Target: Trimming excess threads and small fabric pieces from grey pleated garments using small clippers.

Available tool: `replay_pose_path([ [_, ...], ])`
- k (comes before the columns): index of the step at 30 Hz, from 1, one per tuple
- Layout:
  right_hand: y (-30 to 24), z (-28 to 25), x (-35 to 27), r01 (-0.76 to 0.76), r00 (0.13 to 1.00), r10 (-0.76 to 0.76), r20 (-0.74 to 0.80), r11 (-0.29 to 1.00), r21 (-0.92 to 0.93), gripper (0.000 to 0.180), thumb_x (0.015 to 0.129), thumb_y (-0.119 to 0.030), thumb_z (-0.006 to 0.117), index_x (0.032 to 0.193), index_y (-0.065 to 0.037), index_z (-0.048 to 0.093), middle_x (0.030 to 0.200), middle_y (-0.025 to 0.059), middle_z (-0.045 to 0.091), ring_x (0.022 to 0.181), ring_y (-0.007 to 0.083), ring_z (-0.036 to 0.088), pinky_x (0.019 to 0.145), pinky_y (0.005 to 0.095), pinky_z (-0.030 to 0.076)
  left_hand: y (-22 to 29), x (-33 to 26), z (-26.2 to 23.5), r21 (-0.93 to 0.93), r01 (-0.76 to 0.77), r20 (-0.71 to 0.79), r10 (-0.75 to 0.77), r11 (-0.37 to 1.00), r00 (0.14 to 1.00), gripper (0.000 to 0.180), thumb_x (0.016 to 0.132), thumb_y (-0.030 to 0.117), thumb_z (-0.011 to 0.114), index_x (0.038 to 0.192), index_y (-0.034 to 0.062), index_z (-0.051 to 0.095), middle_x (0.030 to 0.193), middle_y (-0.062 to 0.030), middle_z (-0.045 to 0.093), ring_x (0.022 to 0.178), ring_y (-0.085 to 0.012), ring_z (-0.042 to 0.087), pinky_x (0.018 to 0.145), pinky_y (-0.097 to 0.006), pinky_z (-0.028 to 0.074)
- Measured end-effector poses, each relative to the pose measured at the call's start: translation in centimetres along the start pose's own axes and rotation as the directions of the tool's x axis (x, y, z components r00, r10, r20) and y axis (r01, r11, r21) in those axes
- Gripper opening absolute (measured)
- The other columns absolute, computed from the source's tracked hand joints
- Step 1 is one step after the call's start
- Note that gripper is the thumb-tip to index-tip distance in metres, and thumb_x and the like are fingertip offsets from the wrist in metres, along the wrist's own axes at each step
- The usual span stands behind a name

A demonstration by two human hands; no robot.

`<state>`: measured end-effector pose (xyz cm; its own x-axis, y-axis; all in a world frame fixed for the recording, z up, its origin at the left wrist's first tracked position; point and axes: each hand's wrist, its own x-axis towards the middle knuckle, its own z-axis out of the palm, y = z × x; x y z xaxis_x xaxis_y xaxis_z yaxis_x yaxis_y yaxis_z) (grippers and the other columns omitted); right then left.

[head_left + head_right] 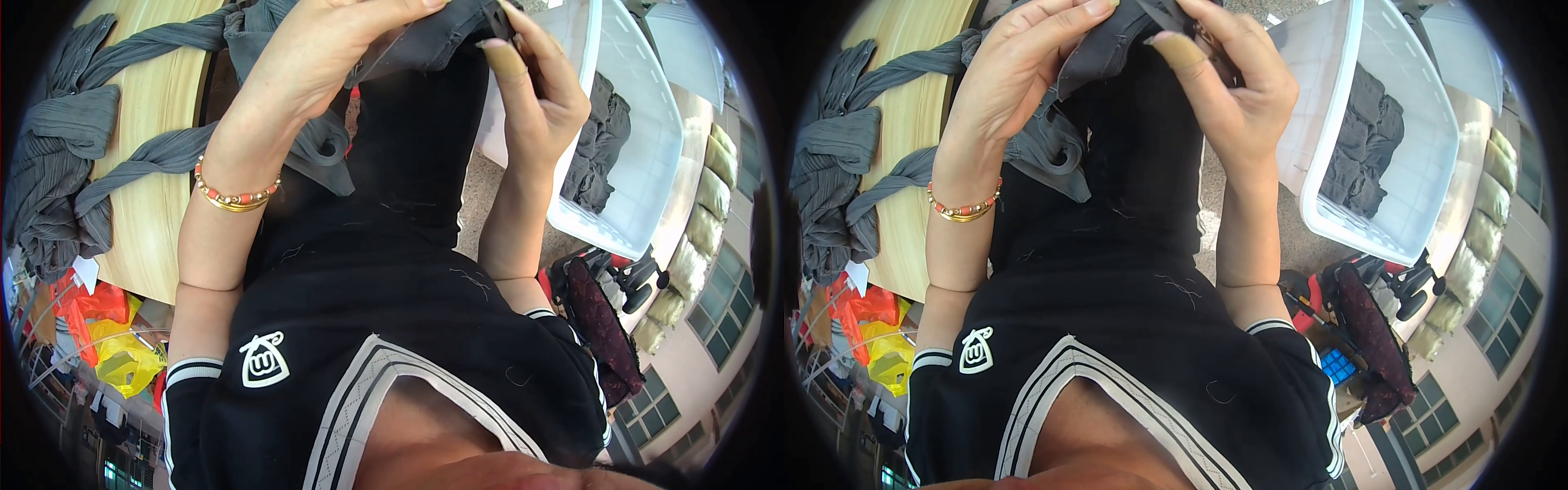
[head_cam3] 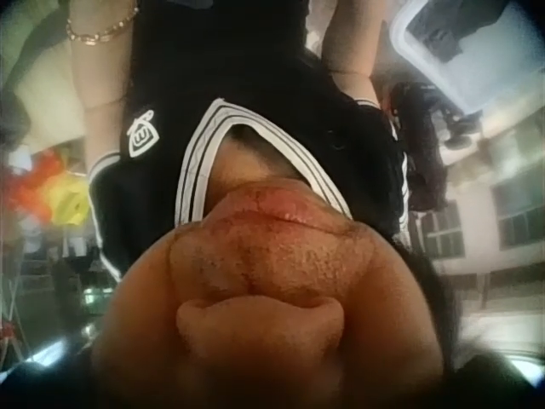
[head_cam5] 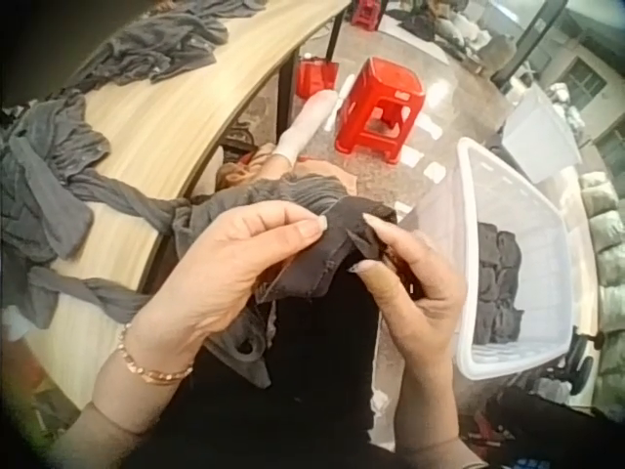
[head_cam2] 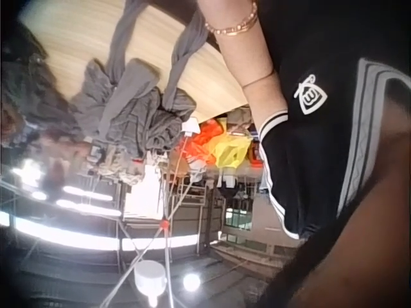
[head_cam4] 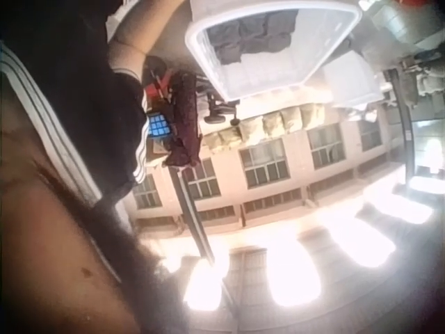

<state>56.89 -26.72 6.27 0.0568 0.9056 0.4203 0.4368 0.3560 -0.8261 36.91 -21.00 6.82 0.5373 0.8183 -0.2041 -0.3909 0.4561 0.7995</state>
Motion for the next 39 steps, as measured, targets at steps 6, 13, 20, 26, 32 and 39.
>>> replay_pose_path([
  [6, 1.0, -0.3, -1.1, 0.168, 0.986, -0.167, 0.026, 0.985, -0.032, 0.035, 0.087, -0.002, 0.078, 0.121, 0.002, 0.072, 0.085, -0.0034, 0.054, 0.074, 0.0042, 0.048, 0.066, 0.0171, 0.036, -0.1, 0.1, 0.1, 0.032, 0.0, -0.01, 0.0, 0.999, 1.0, 0.017, 0.104, 0.013, 0.059, 0.106, -0.0003, 0.069, 0.091, 0.0017, 0.068, 0.079, -0.002, 0.06, 0.071, -0.016, 0.048],
  [13, 1.0, 1.7, -0.5, -0.144, 0.989, 0.144, 0.022, 0.951, 0.275, 0.032, 0.088, -0.001, 0.077, 0.119, 0.004, 0.069, 0.094, -0.001, 0.066, 0.078, 0.0012, 0.055, 0.069, 0.0128, 0.039, -0.6, 0.3, -0.4, 0.005, 0.013, 0.094, -0.013, 1.0, 0.996, 0.017, 0.104, 0.014, 0.058, 0.106, 0.0001, 0.068, 0.092, 0.0021, 0.067, 0.078, -0.0013, 0.058, 0.068, -0.015, 0.046],
  [20, 3.6, 0.5, -0.1, -0.23, 0.972, 0.232, 0.032, 0.919, 0.32, 0.014, 0.093, -0.006, 0.074, 0.106, 0.0, 0.071, 0.079, -0.0061, 0.06, 0.064, -0.001, 0.048, 0.056, 0.0148, 0.032, -1.6, -0.5, -1.8, 0.462, -0.139, 0.027, 0.143, 0.876, 0.989, 0.027, 0.098, 0.016, 0.069, 0.121, 0.0032, 0.07, 0.105, 0.001, 0.071, 0.099, -0.0044, 0.063, 0.089, -0.02, 0.048],
  [26, 3.5, 0.6, 0.2, -0.277, 0.951, 0.306, 0.031, 0.809, 0.518, 0.013, 0.097, -0.01, 0.07, 0.106, -0.001, 0.071, 0.073, -0.009, 0.054, 0.056, -0.0019, 0.037, 0.05, 0.0171, 0.025, -1.9, -1.2, -2.3, 0.405, -0.181, 0.065, 0.169, 0.896, 0.983, 0.021, 0.1, 0.016, 0.067, 0.111, 0.0002, 0.072, 0.094, 0.0042, 0.069, 0.088, -0.0016, 0.061, 0.079, -0.018, 0.048],
  [32, 2.5, 0.2, -0.3, -0.137, 0.981, 0.169, -0.099, 0.953, 0.272, 0.028, 0.096, -0.007, 0.069, 0.122, 0.003, 0.067, 0.078, -0.0074, 0.05, 0.065, -0.0007, 0.041, 0.057, 0.0162, 0.028, -1.3, -1.0, -3.4, 0.059, -0.117, 0.058, 0.113, 0.991, 0.992, 0.022, 0.1, 0.011, 0.064, 0.12, 0.0011, 0.068, 0.112, -0.0037, 0.072, 0.102, -0.0086, 0.067, 0.094, -0.023, 0.052],
  [39, 0.2, -0.1, -1.8, 0.143, 0.99, -0.143, 0.006, 0.987, -0.075, 0.044, 0.077, -0.005, 0.086, 0.118, -0.005, 0.071, 0.074, 0.0001, 0.054, 0.061, 0.0077, 0.047, 0.054, 0.021, 0.036, -1.2, -0.7, -3.5, 0.049, -0.118, -0.015, 0.119, 0.992, 0.993, 0.023, 0.1, 0.011, 0.066, 0.12, 0.0014, 0.068, 0.112, -0.0038, 0.072, 0.104, -0.0082, 0.067, 0.094, -0.023, 0.052],
])
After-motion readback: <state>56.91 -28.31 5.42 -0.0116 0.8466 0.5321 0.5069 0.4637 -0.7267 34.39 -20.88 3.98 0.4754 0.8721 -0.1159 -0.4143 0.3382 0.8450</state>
